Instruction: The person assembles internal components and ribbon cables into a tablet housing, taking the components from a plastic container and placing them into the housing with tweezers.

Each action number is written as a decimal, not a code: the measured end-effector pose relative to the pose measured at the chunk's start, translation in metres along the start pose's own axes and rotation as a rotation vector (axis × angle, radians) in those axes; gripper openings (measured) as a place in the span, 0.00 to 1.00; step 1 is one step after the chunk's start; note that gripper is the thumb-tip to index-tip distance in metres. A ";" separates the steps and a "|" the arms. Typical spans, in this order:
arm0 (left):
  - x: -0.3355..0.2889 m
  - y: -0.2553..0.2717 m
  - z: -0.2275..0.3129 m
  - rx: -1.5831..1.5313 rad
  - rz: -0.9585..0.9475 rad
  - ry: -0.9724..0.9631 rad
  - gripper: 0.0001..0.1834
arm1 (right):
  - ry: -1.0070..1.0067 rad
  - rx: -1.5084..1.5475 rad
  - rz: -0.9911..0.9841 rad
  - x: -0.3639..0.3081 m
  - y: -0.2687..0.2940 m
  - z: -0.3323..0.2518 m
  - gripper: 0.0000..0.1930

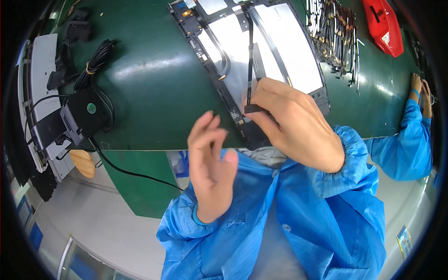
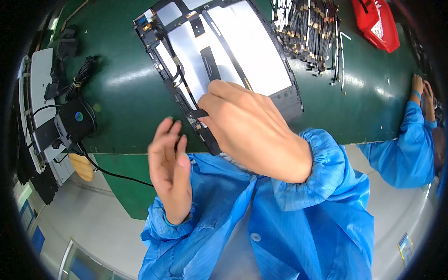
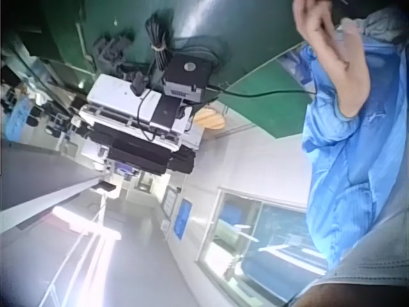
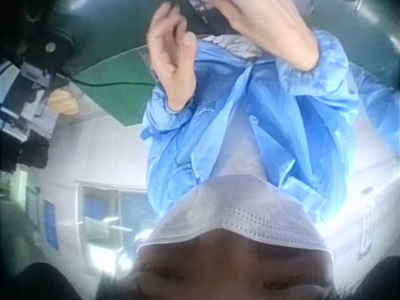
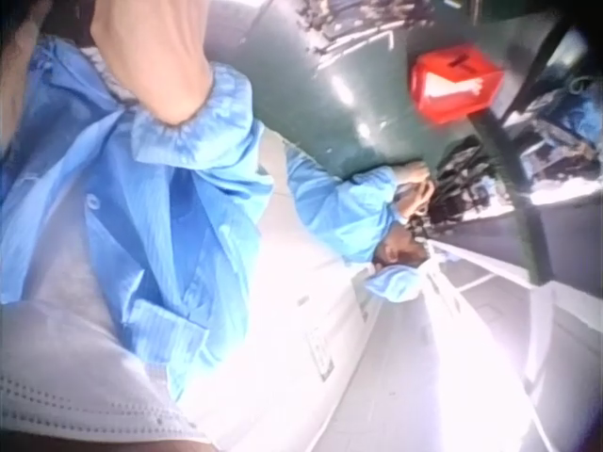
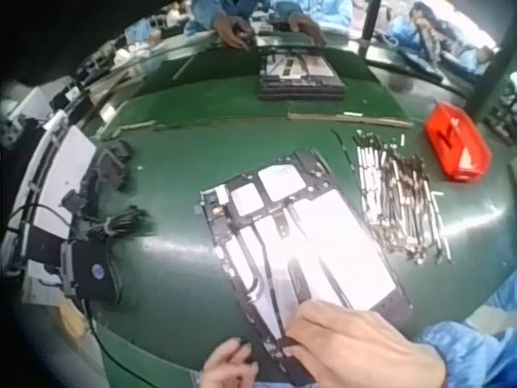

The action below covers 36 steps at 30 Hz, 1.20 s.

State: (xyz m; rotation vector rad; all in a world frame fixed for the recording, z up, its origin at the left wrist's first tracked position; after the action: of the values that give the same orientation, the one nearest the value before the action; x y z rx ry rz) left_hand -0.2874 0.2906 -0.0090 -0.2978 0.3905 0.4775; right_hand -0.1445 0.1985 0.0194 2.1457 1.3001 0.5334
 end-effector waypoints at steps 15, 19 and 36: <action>0.025 -0.006 -0.002 -0.014 0.142 -0.139 0.23 | -0.011 -0.019 0.065 -0.002 -0.003 -0.001 0.06; 0.029 -0.011 -0.003 0.060 0.137 -0.233 0.21 | -0.019 -0.022 0.058 -0.003 -0.004 0.000 0.06; 0.044 0.003 0.011 0.191 0.088 -0.105 0.09 | 0.012 0.033 0.059 -0.004 -0.002 -0.002 0.06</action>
State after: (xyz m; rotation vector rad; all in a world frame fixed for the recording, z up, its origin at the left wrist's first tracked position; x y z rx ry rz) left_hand -0.2499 0.3141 -0.0185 -0.0701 0.3446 0.5360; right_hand -0.1490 0.1962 0.0196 2.2164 1.2636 0.5529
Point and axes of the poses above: each hand's wrist, its own x-axis towards the middle knuckle, its own y-axis out of the back of the hand, z = x × y, the point moved 3 cm from there along x, towards the middle knuckle, and after that the axes turned 12 degrees about y, right-handed, at the moved point
